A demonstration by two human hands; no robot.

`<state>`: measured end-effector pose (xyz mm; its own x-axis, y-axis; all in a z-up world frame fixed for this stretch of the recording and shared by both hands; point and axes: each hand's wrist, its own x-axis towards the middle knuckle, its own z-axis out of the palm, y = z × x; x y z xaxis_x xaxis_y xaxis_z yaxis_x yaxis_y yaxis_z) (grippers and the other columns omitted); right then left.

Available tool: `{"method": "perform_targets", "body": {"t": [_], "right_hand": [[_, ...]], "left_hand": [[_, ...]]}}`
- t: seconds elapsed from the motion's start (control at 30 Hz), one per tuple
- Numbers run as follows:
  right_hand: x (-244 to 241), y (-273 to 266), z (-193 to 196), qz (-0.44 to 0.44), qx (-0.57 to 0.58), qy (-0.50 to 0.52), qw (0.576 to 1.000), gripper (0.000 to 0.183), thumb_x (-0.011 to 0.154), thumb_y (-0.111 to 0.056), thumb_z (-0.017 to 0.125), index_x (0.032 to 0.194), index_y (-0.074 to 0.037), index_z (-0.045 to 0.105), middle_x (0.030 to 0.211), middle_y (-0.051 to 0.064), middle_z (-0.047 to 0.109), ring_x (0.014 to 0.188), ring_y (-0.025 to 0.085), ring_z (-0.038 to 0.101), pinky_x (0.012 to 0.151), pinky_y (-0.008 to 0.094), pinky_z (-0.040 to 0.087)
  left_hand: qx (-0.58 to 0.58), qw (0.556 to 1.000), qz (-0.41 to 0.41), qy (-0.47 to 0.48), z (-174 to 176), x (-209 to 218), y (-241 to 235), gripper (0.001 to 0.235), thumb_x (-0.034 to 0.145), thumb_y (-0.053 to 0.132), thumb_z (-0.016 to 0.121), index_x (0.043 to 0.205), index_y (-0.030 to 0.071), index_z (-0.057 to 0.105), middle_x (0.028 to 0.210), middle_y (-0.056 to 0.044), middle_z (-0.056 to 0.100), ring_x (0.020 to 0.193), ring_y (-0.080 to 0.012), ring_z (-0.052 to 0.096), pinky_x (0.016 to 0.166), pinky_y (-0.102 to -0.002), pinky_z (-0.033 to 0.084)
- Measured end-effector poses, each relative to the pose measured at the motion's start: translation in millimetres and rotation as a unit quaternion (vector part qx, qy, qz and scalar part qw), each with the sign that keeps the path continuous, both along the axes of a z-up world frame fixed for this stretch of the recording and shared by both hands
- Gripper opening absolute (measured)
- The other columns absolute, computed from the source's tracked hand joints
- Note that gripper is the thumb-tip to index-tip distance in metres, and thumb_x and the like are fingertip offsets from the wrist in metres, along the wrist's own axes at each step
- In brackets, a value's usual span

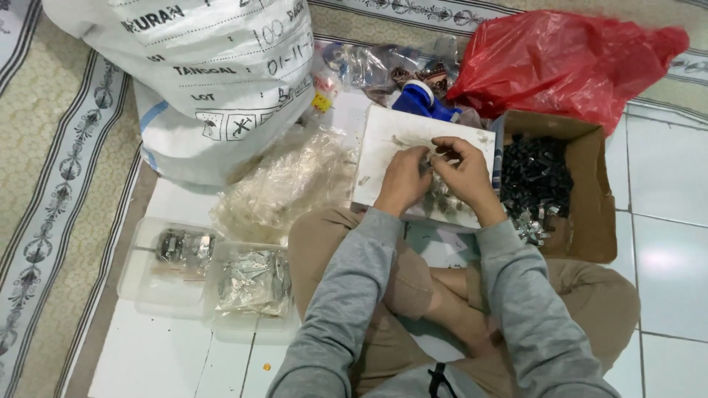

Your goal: Assembling small silver metal ornaments onto black plastic bases by hand while sitting on the floor.

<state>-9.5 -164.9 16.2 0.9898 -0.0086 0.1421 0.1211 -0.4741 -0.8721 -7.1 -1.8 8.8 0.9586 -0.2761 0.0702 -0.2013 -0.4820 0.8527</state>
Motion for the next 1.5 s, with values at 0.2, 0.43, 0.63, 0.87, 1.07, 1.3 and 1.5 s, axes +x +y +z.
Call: {"method": "perform_targets", "body": {"t": [0.2, 0.43, 0.63, 0.87, 1.07, 1.3, 1.5], "right_hand": [[5, 1, -3, -0.089, -0.036, 0.031, 0.995, 0.02, 0.085, -0.003, 0.068, 0.104, -0.004, 0.077, 0.082, 0.011, 0.07, 0.073, 0.016, 0.066, 0.062, 0.032, 0.053], [4, -8, 4, -0.12, -0.045, 0.072, 0.989, 0.017, 0.081, -0.011, 0.073, 0.097, -0.009, 0.078, 0.074, 0.005, 0.071, 0.065, 0.015, 0.071, 0.059, 0.032, 0.054], [-49, -43, -30, -0.106, 0.066, 0.039, 0.991, 0.019, 0.094, -0.011, 0.07, 0.108, 0.001, 0.074, 0.078, 0.014, 0.068, 0.071, 0.019, 0.067, 0.058, 0.034, 0.053], [-131, -45, -61, -0.13, 0.097, 0.078, 0.984, 0.02, 0.096, -0.008, 0.067, 0.114, 0.0, 0.073, 0.089, 0.017, 0.071, 0.08, 0.022, 0.068, 0.07, 0.037, 0.055], [-132, -11, -34, -0.095, 0.102, 0.075, 0.987, 0.033, 0.096, -0.009, 0.069, 0.126, 0.006, 0.065, 0.102, 0.026, 0.07, 0.088, 0.031, 0.072, 0.073, 0.045, 0.058], [-123, -4, -21, -0.132, 0.02, -0.02, 0.991, 0.043, 0.095, -0.014, 0.072, 0.129, 0.008, 0.061, 0.111, 0.03, 0.065, 0.094, 0.042, 0.071, 0.071, 0.047, 0.062], [-106, -10, -36, -0.1, -0.091, -0.134, 0.982, 0.025, 0.095, -0.007, 0.064, 0.117, 0.001, 0.073, 0.101, 0.02, 0.067, 0.093, 0.041, 0.07, 0.073, 0.045, 0.06]], "left_hand": [[-0.074, 0.993, -0.024, -0.089, 54, -23, 18, 0.055, 0.087, -0.001, 0.065, 0.141, -0.002, 0.05, 0.138, -0.031, 0.053, 0.134, -0.052, 0.05, 0.113, -0.058, 0.043], [-0.036, 0.992, -0.04, -0.116, 27, -25, 8, 0.011, 0.092, 0.011, 0.069, 0.099, 0.009, 0.061, 0.109, -0.012, 0.064, 0.109, -0.0373, 0.066, 0.094, -0.049, 0.054], [0.002, 0.991, 0.089, 0.105, -18, -12, 12, 0.024, 0.096, 0.013, 0.063, 0.112, -0.003, 0.073, 0.103, -0.021, 0.074, 0.1, -0.033, 0.074, 0.081, -0.042, 0.062], [-0.114, 0.971, 0.086, 0.193, -59, -11, -7, 0.025, 0.093, 0.019, 0.07, 0.11, 0.001, 0.076, 0.098, -0.02, 0.076, 0.095, -0.0306, 0.074, 0.076, -0.041, 0.062], [-0.144, 0.956, 0.062, 0.247, -64, -40, -16, 0.031, 0.094, 0.018, 0.07, 0.115, -0.005, 0.074, 0.109, -0.029, 0.073, 0.105, -0.0383, 0.071, 0.085, -0.046, 0.06], [-0.138, 0.949, 0.014, 0.283, -51, -50, -24, 0.04, 0.096, 0.029, 0.069, 0.124, 0.0, 0.073, 0.124, -0.028, 0.069, 0.115, -0.0402, 0.068, 0.095, -0.051, 0.057], [-0.116, 0.984, 0.068, 0.12, -1, -74, -34, 0.036, 0.09, 0.009, 0.071, 0.115, -0.01, 0.053, 0.107, -0.035, 0.067, 0.103, -0.0441, 0.07, 0.083, -0.053, 0.058]]}}
